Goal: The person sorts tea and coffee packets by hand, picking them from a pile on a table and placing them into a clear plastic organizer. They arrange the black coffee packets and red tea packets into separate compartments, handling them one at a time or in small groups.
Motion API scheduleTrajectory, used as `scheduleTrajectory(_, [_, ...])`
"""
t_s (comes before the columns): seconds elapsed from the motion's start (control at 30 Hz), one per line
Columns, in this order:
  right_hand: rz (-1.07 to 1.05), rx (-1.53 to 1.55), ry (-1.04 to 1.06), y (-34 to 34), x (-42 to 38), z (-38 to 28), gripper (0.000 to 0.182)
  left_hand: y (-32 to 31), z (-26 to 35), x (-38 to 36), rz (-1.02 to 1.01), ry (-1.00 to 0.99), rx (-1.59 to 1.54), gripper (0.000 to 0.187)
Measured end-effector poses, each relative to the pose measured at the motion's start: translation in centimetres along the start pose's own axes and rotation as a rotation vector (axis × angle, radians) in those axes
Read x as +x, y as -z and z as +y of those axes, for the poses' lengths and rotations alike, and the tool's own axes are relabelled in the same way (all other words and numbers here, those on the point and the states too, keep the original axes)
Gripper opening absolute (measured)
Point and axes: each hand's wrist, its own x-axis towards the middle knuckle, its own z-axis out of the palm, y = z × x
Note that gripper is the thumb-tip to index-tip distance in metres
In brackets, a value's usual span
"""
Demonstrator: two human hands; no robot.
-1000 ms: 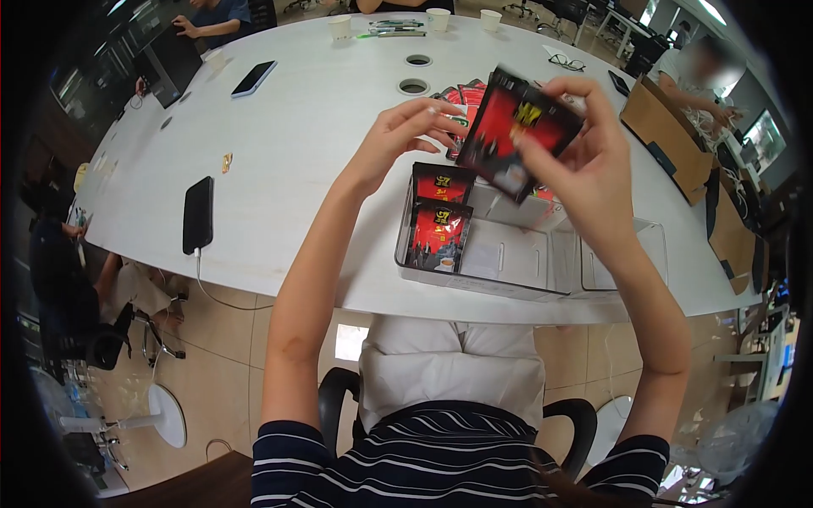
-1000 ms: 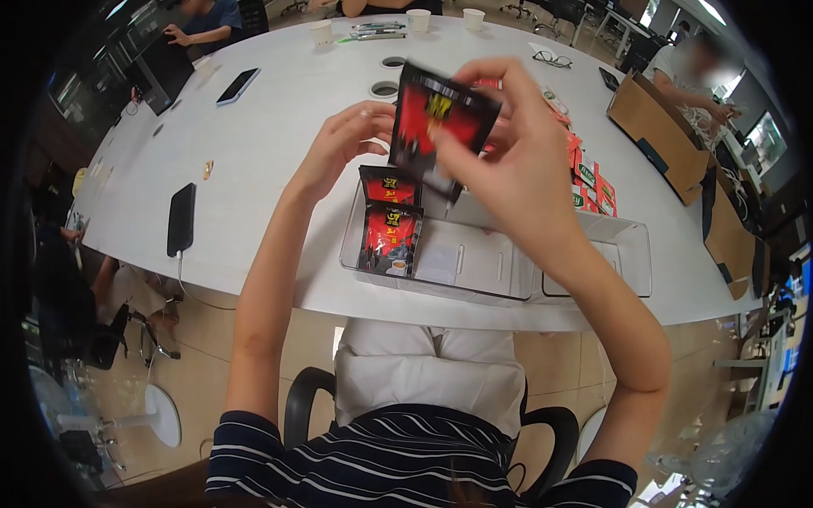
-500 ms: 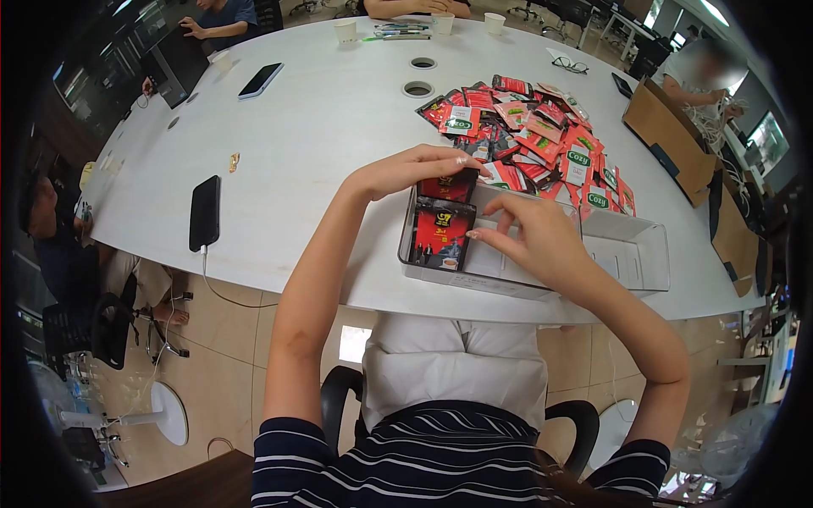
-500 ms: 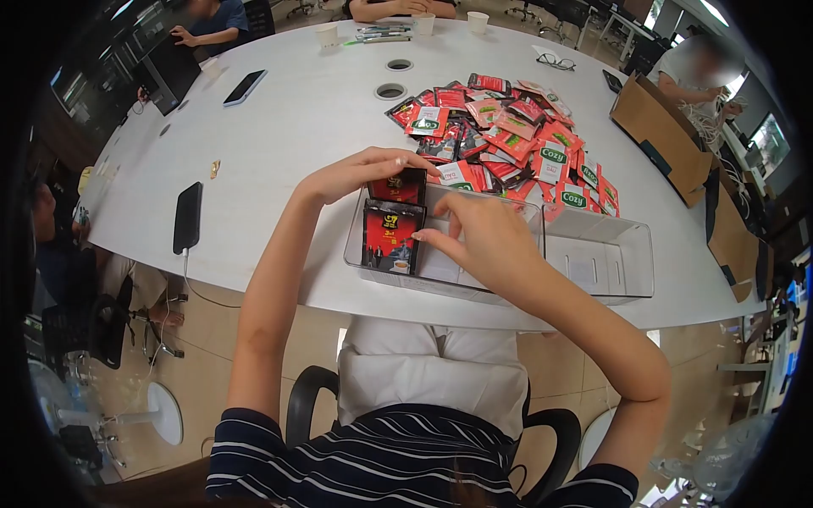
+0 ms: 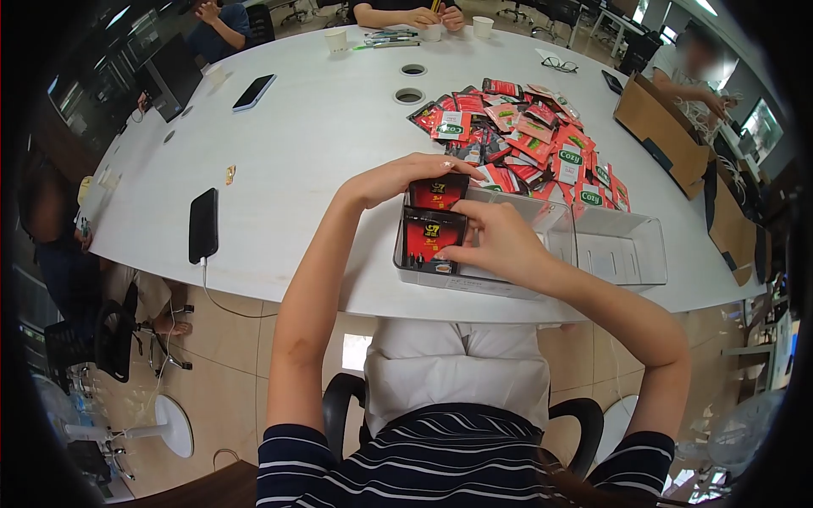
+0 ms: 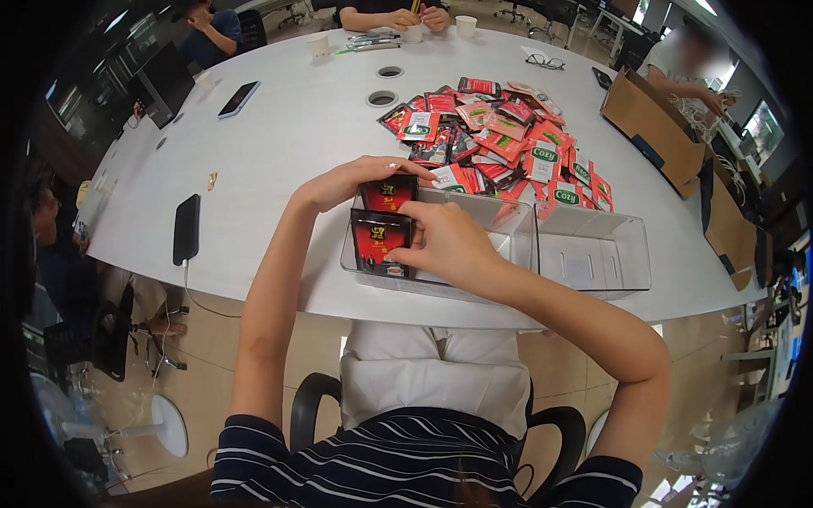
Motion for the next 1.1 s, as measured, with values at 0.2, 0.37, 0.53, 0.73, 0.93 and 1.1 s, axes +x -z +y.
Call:
scheduleTrajectory(0.2, [0.26,-0.498,0.165,-0.1,0.4,-0.2,0.04,-0.4,0.7,-0.6,0.019,0.064,-0.139,0.074])
scheduleTrajectory(0.37, [0.349,-0.764,0.245,0.2,1.2,0.5,0.047,0.7,0.4,-0.5,-0.134,-0.14,0.102,0.072])
scheduleTrajectory(0.53, [0.362,-0.946,0.3,0.6,1.3,0.9,0.054,1.1,1.4,-1.4,-0.114,-0.018,0.212,0.072])
scheduleTrajectory(0.73, [0.044,-0.803,-0.024,3.0,0.1,-3.8,0.052,1.4,0.9,-1.4,-0.079,0.058,0.23,0.059])
scheduleTrajectory(0.93, [-0.224,-0.159,0.172,0.1,-0.8,0.1,0.04,1.4,0.2,-1.2,-0.069,-0.063,0.268,0.063])
scheduleTrajectory(1.1, [-0.257,-0.221,0.144,-0.4,-0.2,0.8,0.048,1.1,1.0,-1.2,-0.078,0.005,0.235,0.063])
